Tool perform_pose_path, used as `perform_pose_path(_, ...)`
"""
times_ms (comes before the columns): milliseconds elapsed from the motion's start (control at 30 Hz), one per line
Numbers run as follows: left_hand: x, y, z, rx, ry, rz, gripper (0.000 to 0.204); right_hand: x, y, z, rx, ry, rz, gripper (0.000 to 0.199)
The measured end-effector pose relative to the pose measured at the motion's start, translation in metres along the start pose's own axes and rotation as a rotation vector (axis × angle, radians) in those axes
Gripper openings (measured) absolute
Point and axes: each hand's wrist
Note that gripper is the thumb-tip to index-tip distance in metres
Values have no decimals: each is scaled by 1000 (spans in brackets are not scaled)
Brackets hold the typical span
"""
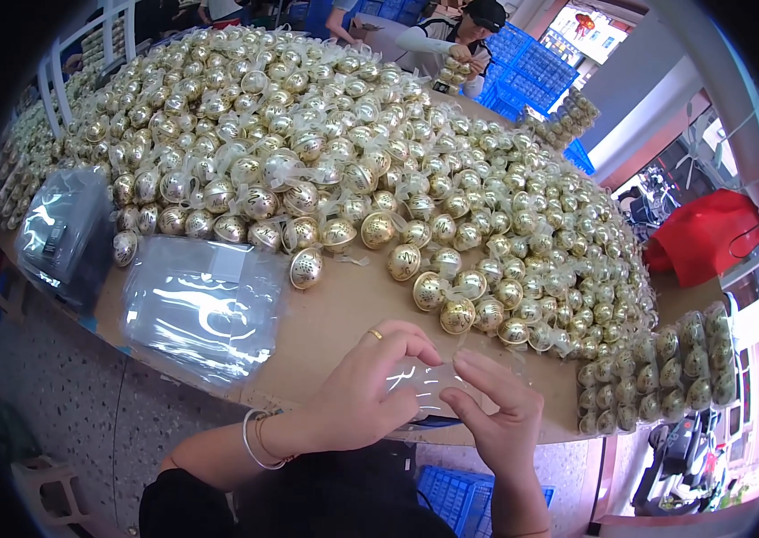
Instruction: Packing gold Christmas ornaments into plastic bags at a factory workbench.
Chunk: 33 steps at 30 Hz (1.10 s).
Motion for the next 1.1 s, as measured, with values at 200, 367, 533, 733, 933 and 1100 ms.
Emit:
perform_pose_path(200,7,3,1,101,-12,-8,23,6,-1,6,-35,47,13,22)
perform_pose_path(367,5,3,1,85,-13,-23,23,12,7,13,-63,103,-19,17)
perform_pose_path(533,-1,-1,6,-13,8,-10,23,4,2,2,-43,51,58,22)
perform_pose_path(733,-3,3,13,-14,157,-24,29,-12,-1,-28,-158,-321,47,39)
perform_pose_path(933,-13,5,30,96,444,34,31,-25,4,-39,-379,-603,-1,34)
perform_pose_path(1100,-18,3,-13,-46,29,21,26,-17,-2,-9,155,94,-22,23)
Point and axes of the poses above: each hand's wrist, its own x-axis towards the middle knuckle, its own y-axis out of the palm, z = x × y, and after that the axes turned 6 degrees about x, right-handed
